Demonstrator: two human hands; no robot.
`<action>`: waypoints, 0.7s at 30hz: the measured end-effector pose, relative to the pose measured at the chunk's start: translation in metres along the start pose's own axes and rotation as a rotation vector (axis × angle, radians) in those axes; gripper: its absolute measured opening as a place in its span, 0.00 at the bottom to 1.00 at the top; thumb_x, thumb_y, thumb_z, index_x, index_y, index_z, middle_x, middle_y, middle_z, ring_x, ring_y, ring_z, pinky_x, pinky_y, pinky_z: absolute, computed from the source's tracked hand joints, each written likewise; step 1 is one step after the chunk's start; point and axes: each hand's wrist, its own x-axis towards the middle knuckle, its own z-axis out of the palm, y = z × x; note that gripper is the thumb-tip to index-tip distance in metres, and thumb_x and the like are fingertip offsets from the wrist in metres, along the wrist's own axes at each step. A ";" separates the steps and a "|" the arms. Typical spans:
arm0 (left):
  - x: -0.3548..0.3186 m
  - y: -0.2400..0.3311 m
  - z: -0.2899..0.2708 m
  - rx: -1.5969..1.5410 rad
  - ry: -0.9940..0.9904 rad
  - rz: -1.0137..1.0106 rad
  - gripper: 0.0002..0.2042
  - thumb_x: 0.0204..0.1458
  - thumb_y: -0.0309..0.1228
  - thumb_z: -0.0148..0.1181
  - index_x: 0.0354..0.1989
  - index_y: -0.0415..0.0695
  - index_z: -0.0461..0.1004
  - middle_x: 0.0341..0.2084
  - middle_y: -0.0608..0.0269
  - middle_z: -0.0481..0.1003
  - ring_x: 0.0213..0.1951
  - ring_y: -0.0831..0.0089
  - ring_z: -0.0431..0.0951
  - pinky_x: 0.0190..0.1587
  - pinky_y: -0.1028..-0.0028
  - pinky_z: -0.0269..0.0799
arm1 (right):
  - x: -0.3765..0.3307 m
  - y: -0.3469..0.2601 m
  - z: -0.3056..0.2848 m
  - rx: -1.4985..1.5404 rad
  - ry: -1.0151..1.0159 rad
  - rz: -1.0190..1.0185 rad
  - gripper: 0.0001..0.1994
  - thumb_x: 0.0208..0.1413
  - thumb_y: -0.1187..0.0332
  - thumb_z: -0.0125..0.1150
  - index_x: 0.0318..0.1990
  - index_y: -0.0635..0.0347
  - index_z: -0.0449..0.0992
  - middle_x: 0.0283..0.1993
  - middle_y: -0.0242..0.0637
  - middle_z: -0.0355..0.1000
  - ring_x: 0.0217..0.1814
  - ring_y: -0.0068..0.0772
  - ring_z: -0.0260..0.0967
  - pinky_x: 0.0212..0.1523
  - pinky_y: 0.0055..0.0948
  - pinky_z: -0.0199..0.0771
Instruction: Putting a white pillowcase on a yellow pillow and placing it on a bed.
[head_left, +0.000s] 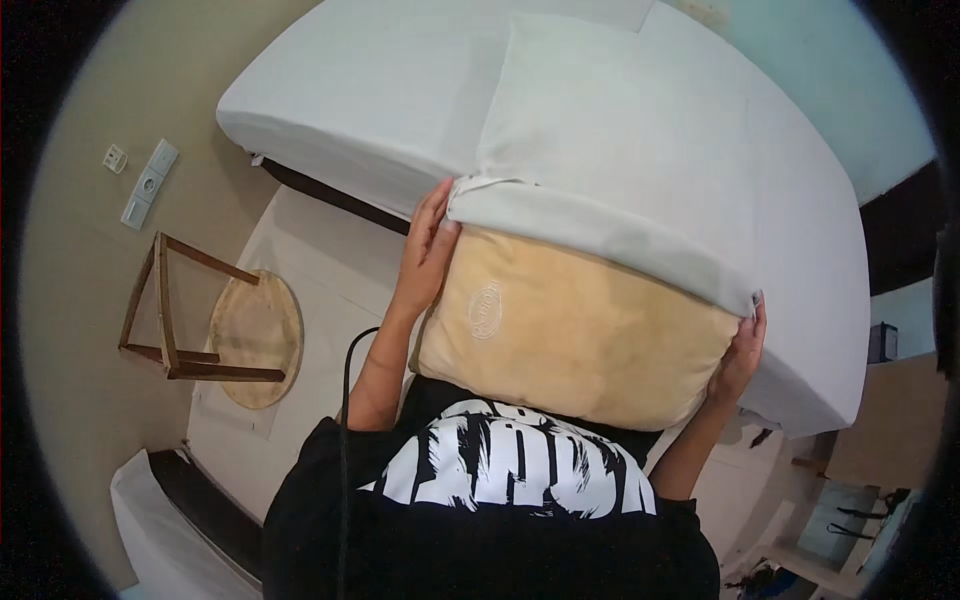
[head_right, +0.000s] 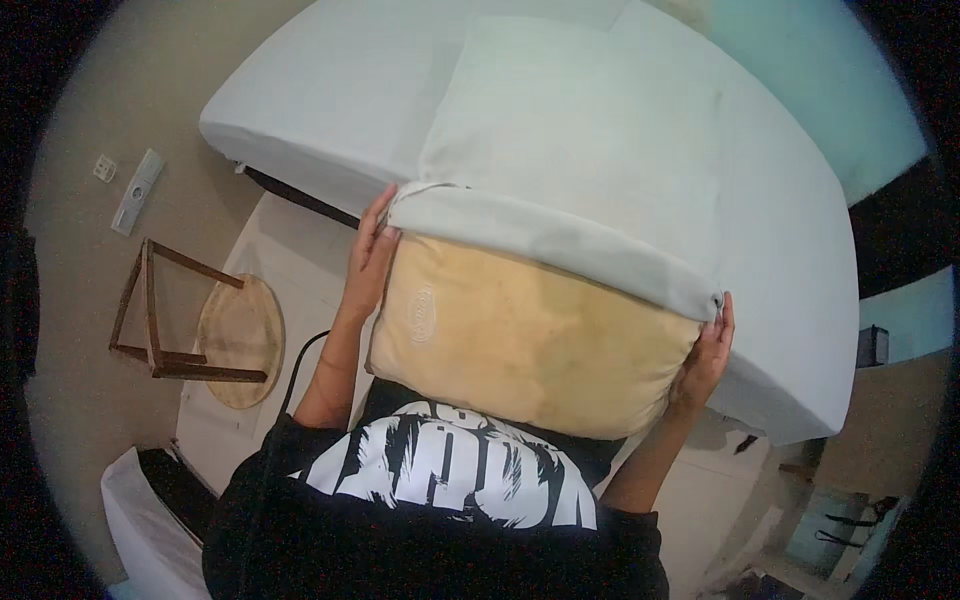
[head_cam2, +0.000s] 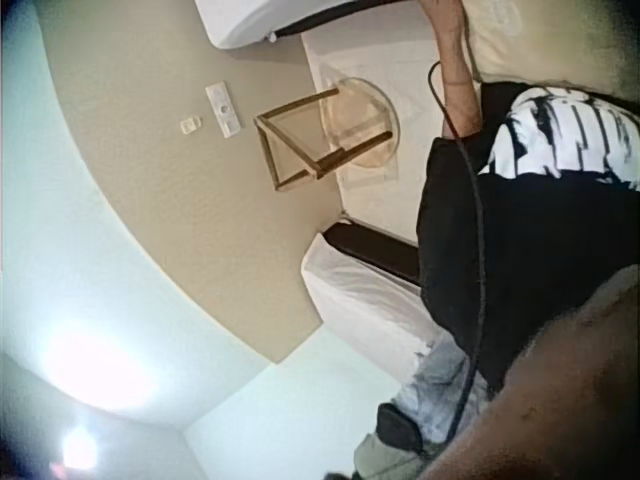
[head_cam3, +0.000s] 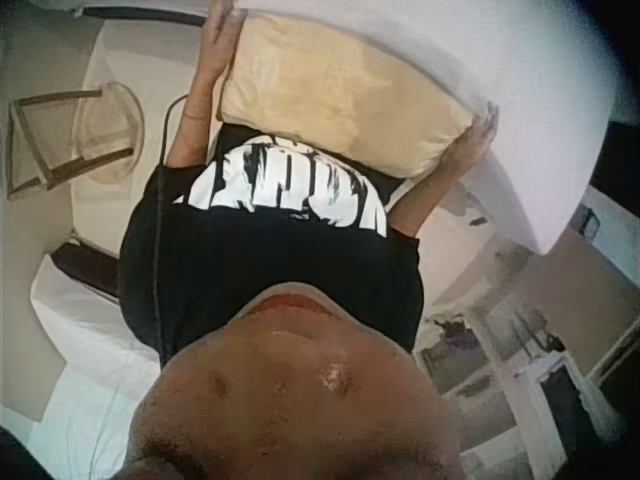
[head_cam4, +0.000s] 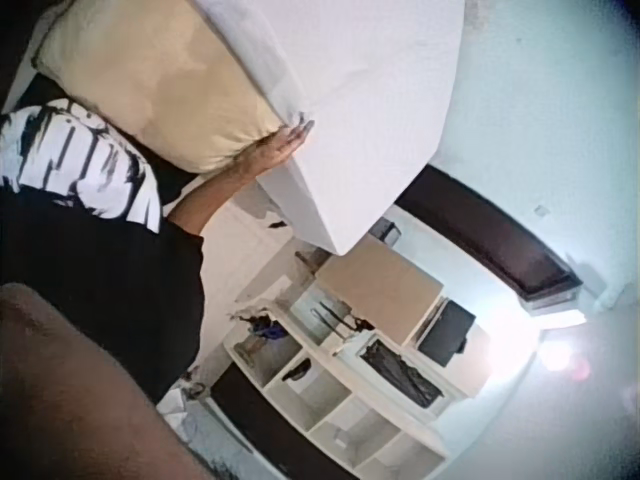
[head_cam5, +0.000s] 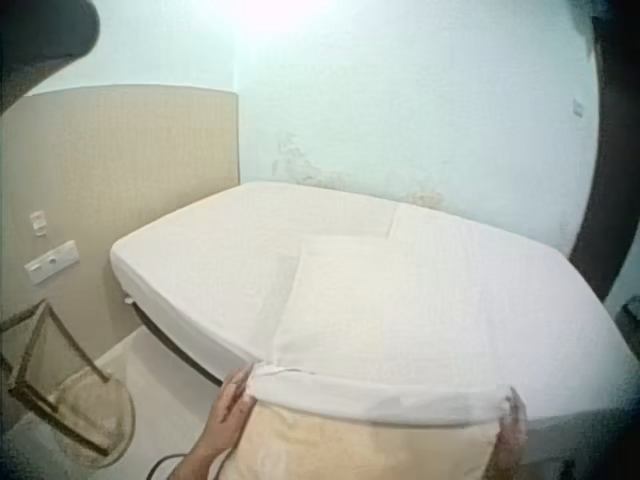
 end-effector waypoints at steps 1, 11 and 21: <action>-0.003 0.003 0.000 -0.121 0.013 -0.134 0.23 0.62 0.33 0.46 0.64 0.41 0.58 0.63 0.54 0.59 0.63 0.66 0.60 0.62 0.70 0.58 | 0.001 -0.002 -0.003 0.234 -0.081 0.075 0.22 0.63 0.69 0.44 0.64 0.66 0.57 0.65 0.43 0.58 0.64 0.32 0.57 0.63 0.30 0.58; 0.011 0.023 0.014 -0.506 -0.023 -0.619 0.23 0.59 0.45 0.52 0.55 0.40 0.67 0.49 0.62 0.72 0.48 0.77 0.71 0.51 0.75 0.67 | 0.011 -0.014 0.007 0.159 -0.088 0.267 0.21 0.65 0.59 0.47 0.57 0.66 0.64 0.52 0.38 0.69 0.52 0.30 0.68 0.52 0.31 0.69; 0.002 0.006 0.021 -0.291 0.123 -0.562 0.20 0.57 0.37 0.58 0.53 0.36 0.69 0.48 0.54 0.72 0.52 0.71 0.70 0.54 0.71 0.65 | 0.003 -0.011 0.020 0.040 0.037 0.170 0.21 0.61 0.67 0.54 0.59 0.66 0.63 0.53 0.40 0.69 0.54 0.30 0.66 0.54 0.31 0.67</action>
